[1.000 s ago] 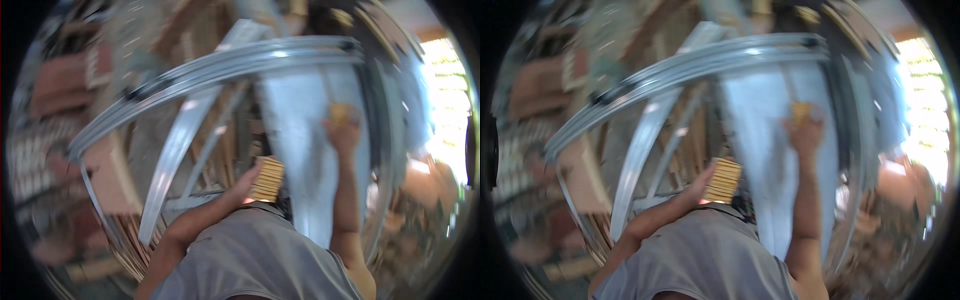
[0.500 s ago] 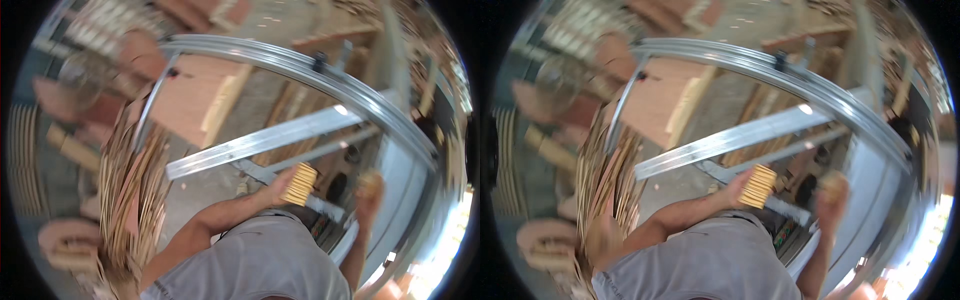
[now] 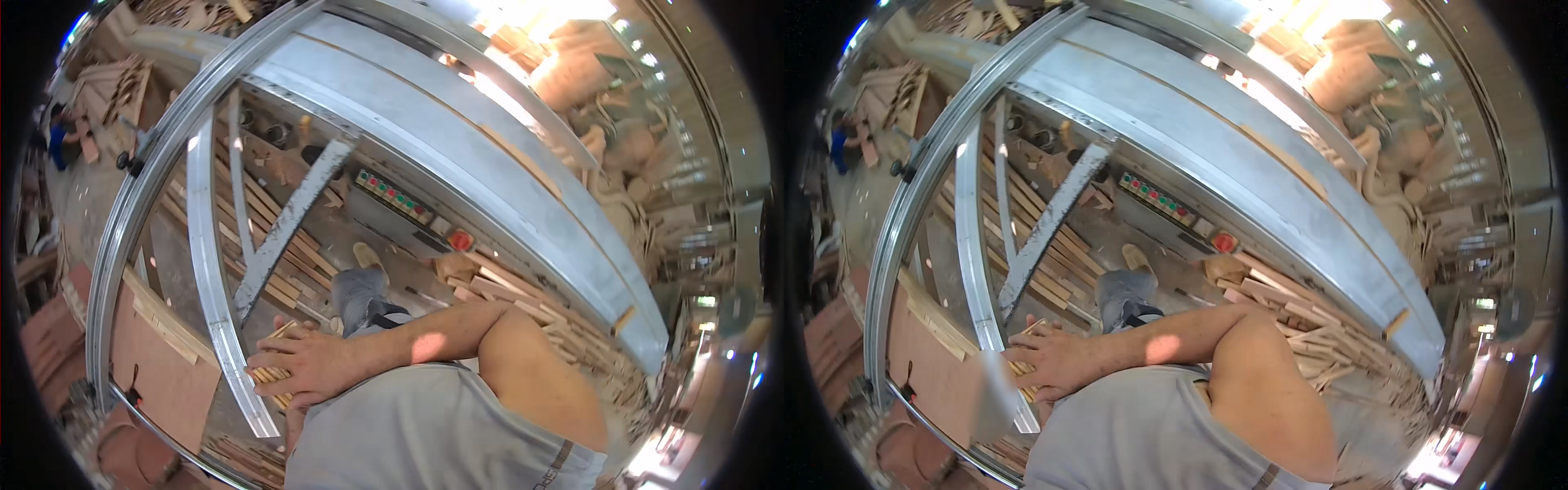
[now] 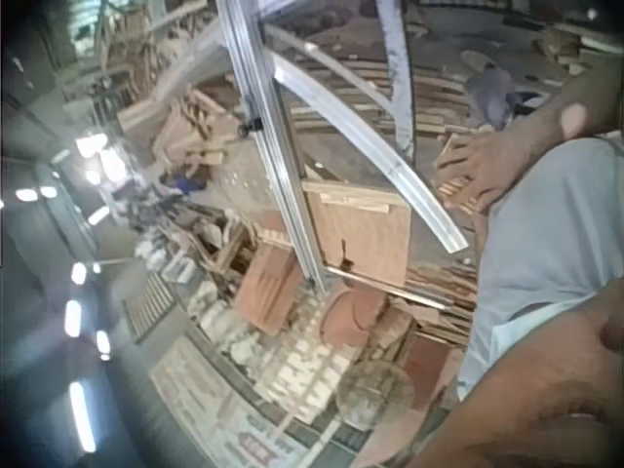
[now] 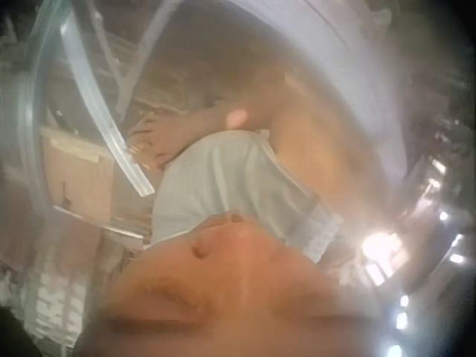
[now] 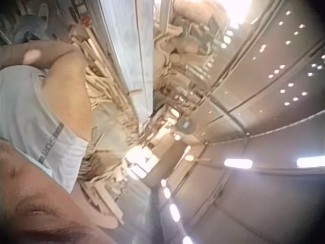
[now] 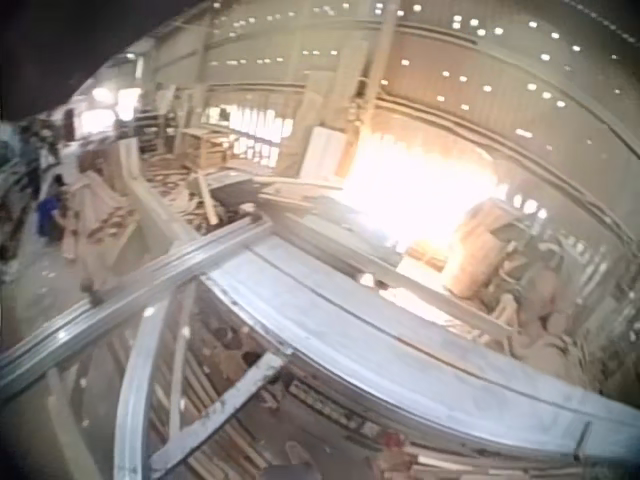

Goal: The person uses a table saw to cut a long wooden plank into small rectangular blocks. After cutting, the person gathers the blocks and moves to a workbench. Using a blue pen and a small block as a guide, the person marks lines on a large wooden panel.

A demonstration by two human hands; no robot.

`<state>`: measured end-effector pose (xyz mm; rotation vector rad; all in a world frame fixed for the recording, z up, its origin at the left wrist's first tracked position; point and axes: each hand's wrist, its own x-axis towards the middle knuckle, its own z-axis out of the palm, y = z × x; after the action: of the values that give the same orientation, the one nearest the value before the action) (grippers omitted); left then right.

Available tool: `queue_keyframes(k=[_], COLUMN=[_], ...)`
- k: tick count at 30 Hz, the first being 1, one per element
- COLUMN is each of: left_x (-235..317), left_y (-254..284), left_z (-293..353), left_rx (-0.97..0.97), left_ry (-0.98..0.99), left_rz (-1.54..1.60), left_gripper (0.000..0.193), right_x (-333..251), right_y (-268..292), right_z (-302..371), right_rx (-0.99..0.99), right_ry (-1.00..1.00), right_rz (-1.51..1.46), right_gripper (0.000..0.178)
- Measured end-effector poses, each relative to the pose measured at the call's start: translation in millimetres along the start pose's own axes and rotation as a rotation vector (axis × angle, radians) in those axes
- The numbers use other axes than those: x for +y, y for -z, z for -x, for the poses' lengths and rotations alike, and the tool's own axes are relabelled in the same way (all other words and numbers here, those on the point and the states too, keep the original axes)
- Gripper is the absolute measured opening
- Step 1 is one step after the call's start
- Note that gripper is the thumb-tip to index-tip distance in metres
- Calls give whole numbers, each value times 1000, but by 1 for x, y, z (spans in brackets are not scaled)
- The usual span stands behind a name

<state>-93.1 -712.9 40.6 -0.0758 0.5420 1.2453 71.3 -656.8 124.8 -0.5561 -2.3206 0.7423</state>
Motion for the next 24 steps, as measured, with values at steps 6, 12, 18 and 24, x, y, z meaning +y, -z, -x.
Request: queue_keyframes(k=[6,12,18,24], left_x=[-30,-67,-79,-74], left_y=[10,0,8,55], left_z=[48,96,201,278], left_rx=[-28,-144,-163,-193], left_ry=[48,23,-336,-606], left_rz=[26,184,231,190], left_gripper=[77,84,93,95], right_x=[-48,-64,-118,-162], right_y=[-6,15,-19,-84], right_z=[17,54,28,22], right_rx=[11,-65,-406,-535], right_ry=[-84,-20,153,283], right_rz=[-329,-232,-478,-489], right_gripper=[46,41,54,64])
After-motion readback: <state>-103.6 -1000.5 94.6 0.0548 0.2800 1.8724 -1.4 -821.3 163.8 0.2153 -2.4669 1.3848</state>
